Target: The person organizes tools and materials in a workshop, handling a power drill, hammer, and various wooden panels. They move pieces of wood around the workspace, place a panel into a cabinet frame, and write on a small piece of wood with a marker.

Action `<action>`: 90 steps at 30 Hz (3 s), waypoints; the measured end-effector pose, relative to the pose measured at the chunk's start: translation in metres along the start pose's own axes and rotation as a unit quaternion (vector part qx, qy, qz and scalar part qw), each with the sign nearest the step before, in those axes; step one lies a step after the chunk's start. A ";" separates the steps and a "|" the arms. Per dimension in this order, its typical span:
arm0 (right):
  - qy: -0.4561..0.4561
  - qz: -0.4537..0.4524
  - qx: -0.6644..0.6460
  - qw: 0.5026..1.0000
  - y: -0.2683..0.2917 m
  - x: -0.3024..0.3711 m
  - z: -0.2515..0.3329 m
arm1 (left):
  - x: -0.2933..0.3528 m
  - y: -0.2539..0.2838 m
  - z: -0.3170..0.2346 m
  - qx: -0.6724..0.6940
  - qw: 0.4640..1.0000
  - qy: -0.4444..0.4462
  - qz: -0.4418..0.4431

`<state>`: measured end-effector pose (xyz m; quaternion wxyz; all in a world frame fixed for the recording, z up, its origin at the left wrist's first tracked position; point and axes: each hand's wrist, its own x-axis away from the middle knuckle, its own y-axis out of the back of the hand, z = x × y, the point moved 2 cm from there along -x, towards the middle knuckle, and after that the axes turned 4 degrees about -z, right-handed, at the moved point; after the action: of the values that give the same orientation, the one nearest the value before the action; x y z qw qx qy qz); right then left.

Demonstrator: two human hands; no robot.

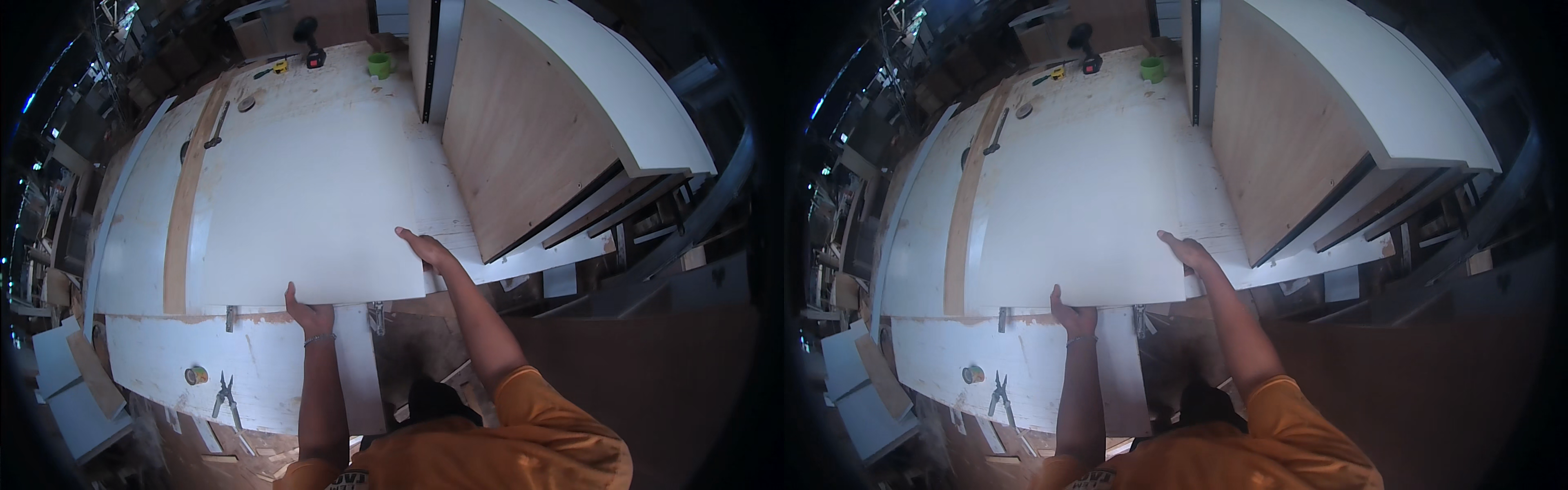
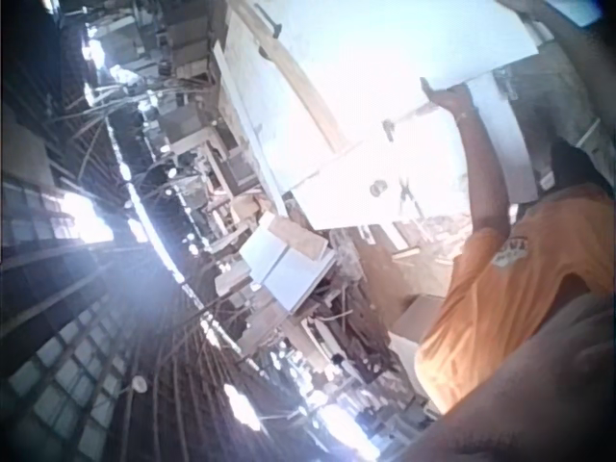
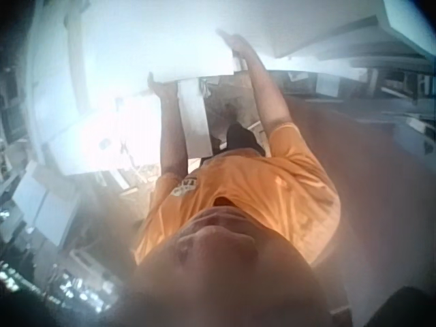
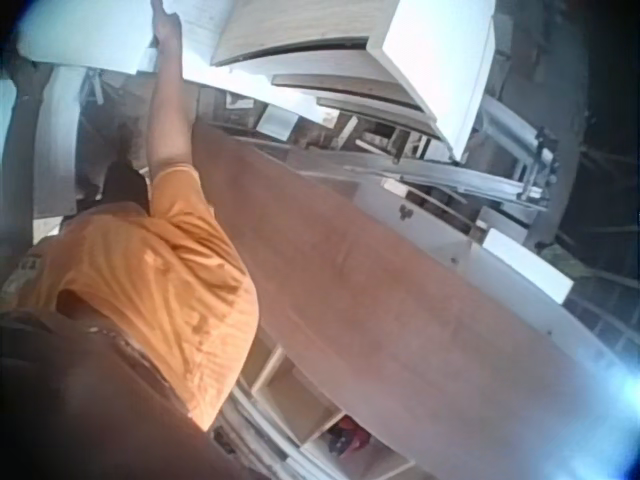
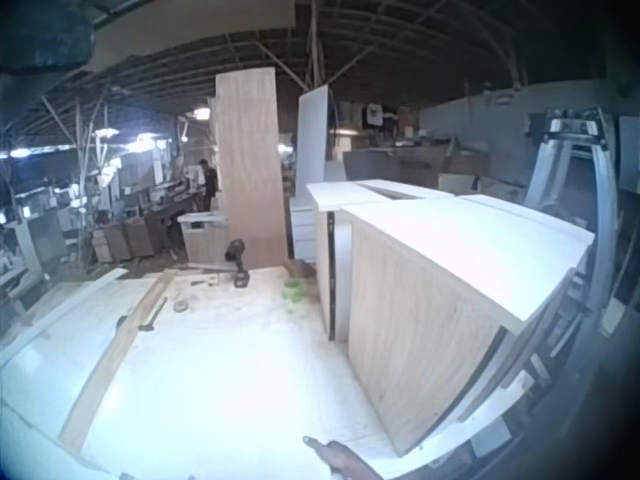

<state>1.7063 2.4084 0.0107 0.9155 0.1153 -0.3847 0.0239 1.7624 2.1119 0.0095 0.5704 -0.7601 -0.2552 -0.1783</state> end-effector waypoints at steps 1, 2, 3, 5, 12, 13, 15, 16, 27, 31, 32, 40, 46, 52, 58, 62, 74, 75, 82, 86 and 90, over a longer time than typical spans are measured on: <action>0.032 -0.011 -0.018 0.999 -0.005 0.004 -0.002 | -0.001 -0.002 0.001 0.014 1.000 -0.004 -0.006; 0.034 0.010 -0.042 0.999 -0.009 0.009 -0.006 | 0.001 -0.003 0.002 0.024 1.000 -0.002 0.016; 0.038 0.035 -0.065 0.997 -0.013 0.015 -0.005 | 0.002 -0.005 0.000 0.033 0.999 -0.004 0.039; 0.037 0.064 -0.072 0.995 -0.026 0.021 -0.015 | 0.005 0.000 -0.007 0.033 0.997 -0.002 0.062; 0.024 0.001 0.168 0.986 -0.049 0.045 0.006 | -0.010 0.028 -0.045 -0.008 0.999 -0.009 0.049; 0.055 -0.012 0.118 0.991 -0.052 0.051 0.014 | -0.013 0.025 -0.047 0.000 0.999 -0.021 0.047; 0.128 0.032 -0.140 0.981 -0.043 0.024 -0.009 | -0.005 0.004 -0.036 -0.018 0.999 -0.047 -0.018; 0.117 0.049 -0.179 0.976 -0.044 0.024 -0.010 | -0.003 0.002 -0.036 -0.015 0.998 -0.044 -0.030; 0.131 0.256 -0.362 0.887 -0.024 0.036 0.020 | 0.081 -0.088 -0.096 -0.257 0.959 -0.115 -0.037; 0.145 0.258 -0.389 0.872 -0.060 0.053 0.043 | 0.050 -0.056 -0.123 -0.232 0.953 -0.190 0.043; 0.157 0.207 -0.385 0.886 -0.067 0.072 0.043 | 0.058 -0.050 -0.126 -0.235 0.951 -0.198 0.040; 0.185 0.353 -0.280 0.873 -0.095 0.212 0.013 | 0.258 0.026 -0.168 -0.141 0.961 -0.222 0.091; 0.387 0.194 -0.180 0.883 -0.128 0.300 0.056 | 0.413 0.127 -0.191 0.035 0.936 -0.313 0.155; 0.396 0.402 -0.040 0.824 -0.326 0.488 0.075 | 0.519 0.274 -0.192 0.168 0.894 -0.381 0.164; 0.543 0.481 0.156 0.670 -0.504 0.653 -0.049 | 0.548 0.435 -0.189 0.338 0.844 -0.397 0.127; 0.529 0.575 0.247 0.573 -0.590 0.755 -0.106 | 0.566 0.485 -0.220 0.297 0.894 -0.328 0.070; 0.551 0.698 0.447 0.096 -0.806 0.875 -0.357 | 0.820 0.659 -0.387 0.322 0.764 -0.483 -0.282; 0.527 0.715 0.453 0.075 -0.822 0.877 -0.385 | 0.818 0.689 -0.389 0.370 0.748 -0.482 -0.267; 0.388 0.793 0.462 -0.085 -0.891 0.897 -0.536 | 0.828 0.832 -0.344 0.482 0.596 -0.631 -0.120; 0.398 0.799 0.430 -0.132 -0.932 0.942 -0.566 | 0.862 0.852 -0.337 0.337 0.608 -0.596 -0.402; 0.389 0.781 0.448 -0.194 -0.959 1.020 -0.599 | 0.897 0.950 -0.298 0.296 0.575 -0.570 -0.506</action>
<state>2.9685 1.5680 0.1442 0.0980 -0.0782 -0.3511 -0.9279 3.0535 1.7834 -0.1381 0.3172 -0.2411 -0.9097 0.1173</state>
